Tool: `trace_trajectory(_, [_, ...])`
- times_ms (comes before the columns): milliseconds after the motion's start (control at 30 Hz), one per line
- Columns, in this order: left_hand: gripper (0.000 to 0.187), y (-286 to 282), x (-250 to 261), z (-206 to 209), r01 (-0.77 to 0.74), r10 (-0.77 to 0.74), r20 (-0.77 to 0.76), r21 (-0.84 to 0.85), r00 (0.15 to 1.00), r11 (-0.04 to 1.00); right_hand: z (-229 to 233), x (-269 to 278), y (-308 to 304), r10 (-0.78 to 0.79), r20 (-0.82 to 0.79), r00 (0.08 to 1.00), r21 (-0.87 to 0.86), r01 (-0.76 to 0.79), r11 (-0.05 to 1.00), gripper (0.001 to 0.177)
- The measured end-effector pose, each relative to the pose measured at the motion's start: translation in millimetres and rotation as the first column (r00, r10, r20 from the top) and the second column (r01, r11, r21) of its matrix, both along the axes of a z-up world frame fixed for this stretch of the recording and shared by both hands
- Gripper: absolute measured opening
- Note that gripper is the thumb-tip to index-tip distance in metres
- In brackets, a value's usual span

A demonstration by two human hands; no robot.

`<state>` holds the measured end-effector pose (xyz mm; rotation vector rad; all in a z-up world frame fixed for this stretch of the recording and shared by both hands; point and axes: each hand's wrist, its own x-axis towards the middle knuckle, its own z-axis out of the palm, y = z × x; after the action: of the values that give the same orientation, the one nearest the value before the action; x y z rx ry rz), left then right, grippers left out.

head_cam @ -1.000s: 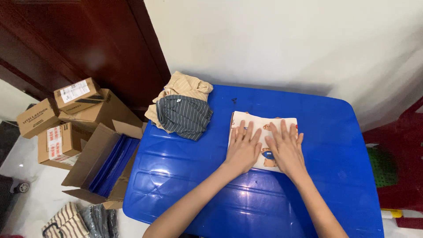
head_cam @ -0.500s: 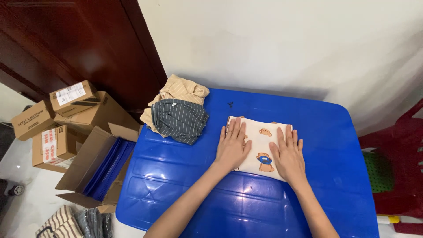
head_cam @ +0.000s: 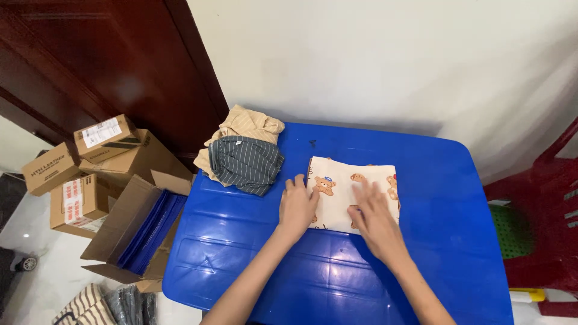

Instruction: Folding baby clothes on a flat surface and stacking them

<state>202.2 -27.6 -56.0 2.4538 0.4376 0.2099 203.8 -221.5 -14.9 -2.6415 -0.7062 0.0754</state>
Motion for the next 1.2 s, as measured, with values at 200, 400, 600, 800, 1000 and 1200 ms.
trace_trajectory(200, [0.051, 0.4, 5.2, 27.1, -0.034, 0.002, -0.119, -0.267, 0.993, 0.963, 3.7, -10.3, 8.2, 0.086, 0.041, 0.995, -0.020, -0.085, 0.996, 0.053])
trace_trajectory(400, [0.052, 1.9, 11.1, 32.0, -0.085, 0.025, -0.177, -0.341, 0.984, 0.936, 6.5, -26.9, 42.6, 0.183, 0.118, 0.976, -0.014, -0.183, 0.983, 0.070])
trace_trajectory(600, [0.053, 5.3, 12.0, 34.0, -0.100, 0.055, -0.103, -0.502, 0.993, 0.859, -4.2, -36.8, 67.6, 0.047, 0.226, 0.973, -0.047, -0.037, 0.998, 0.094])
trace_trajectory(800, [0.062, -1.0, 12.0, 31.6, -0.102, 0.119, -0.025, -0.703, 0.993, 0.704, -35.7, -17.6, 70.6, -0.077, 0.501, 0.862, 0.054, 0.058, 0.997, 0.092])
trace_trajectory(1000, [0.036, -19.1, -0.5, 7.3, 0.005, 0.264, 0.126, -0.910, 0.956, 0.415, -12.9, -13.4, 65.4, -0.268, 0.135, 0.954, 0.381, 0.200, 0.902, 0.042])
trace_trajectory(1200, [0.025, -80.6, -42.2, -44.4, -0.092, 0.130, -0.116, -0.981, 0.985, -0.173, 5.4, 2.4, 47.3, -0.352, -0.249, 0.902, 0.489, 0.431, 0.758, 0.026])
